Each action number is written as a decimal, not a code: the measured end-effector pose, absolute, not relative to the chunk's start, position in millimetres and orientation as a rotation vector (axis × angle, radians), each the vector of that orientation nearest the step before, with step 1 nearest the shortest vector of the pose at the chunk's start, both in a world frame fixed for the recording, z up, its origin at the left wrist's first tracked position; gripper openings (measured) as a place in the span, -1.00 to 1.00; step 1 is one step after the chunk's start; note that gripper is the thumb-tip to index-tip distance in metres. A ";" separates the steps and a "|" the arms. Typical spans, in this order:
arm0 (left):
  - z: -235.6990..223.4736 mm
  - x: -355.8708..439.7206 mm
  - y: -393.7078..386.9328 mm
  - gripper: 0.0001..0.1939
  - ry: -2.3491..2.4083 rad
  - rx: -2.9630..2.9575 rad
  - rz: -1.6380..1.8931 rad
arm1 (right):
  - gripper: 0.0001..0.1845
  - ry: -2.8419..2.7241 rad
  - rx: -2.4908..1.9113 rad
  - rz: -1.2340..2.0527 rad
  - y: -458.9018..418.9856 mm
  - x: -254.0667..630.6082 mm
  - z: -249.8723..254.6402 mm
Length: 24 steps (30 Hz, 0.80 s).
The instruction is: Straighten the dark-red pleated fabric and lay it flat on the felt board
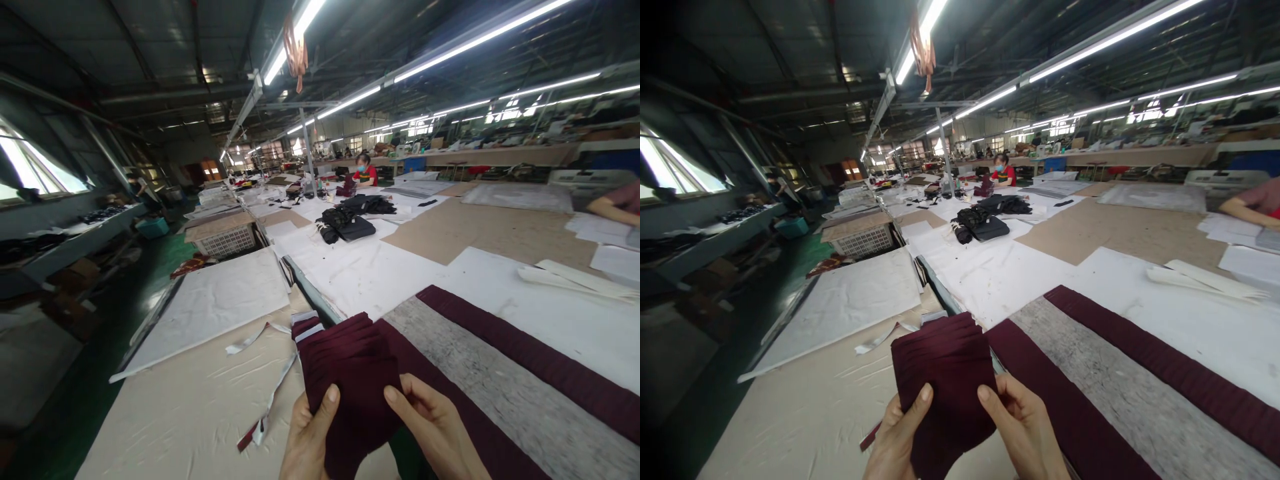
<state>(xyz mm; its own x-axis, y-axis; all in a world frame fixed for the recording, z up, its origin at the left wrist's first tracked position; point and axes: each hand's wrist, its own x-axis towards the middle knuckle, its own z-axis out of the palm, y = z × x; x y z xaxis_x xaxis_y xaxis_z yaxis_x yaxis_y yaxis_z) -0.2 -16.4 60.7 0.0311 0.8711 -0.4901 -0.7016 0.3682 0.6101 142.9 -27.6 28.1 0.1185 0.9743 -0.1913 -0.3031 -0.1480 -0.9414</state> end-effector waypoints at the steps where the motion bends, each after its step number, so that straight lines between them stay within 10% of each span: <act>1: 60.2 0.1 -16.9 -0.66 0.917 0.226 1.223 | -0.55 -0.806 -1.197 1.325 -27.8 143.9 26.0; 24: 56.5 -3.0 -15.9 -0.71 0.869 0.289 1.204 | -0.60 -0.814 -1.203 1.205 -33.2 137.2 32.1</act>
<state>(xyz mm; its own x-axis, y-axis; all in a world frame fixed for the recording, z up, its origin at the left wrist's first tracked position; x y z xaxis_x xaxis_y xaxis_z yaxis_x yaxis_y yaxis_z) -3.0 -15.9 56.5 0.0923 0.8980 -0.4302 -0.6912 0.3687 0.6215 137.2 -33.2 32.1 0.2216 0.9672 -0.1241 -0.2466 -0.0676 -0.9668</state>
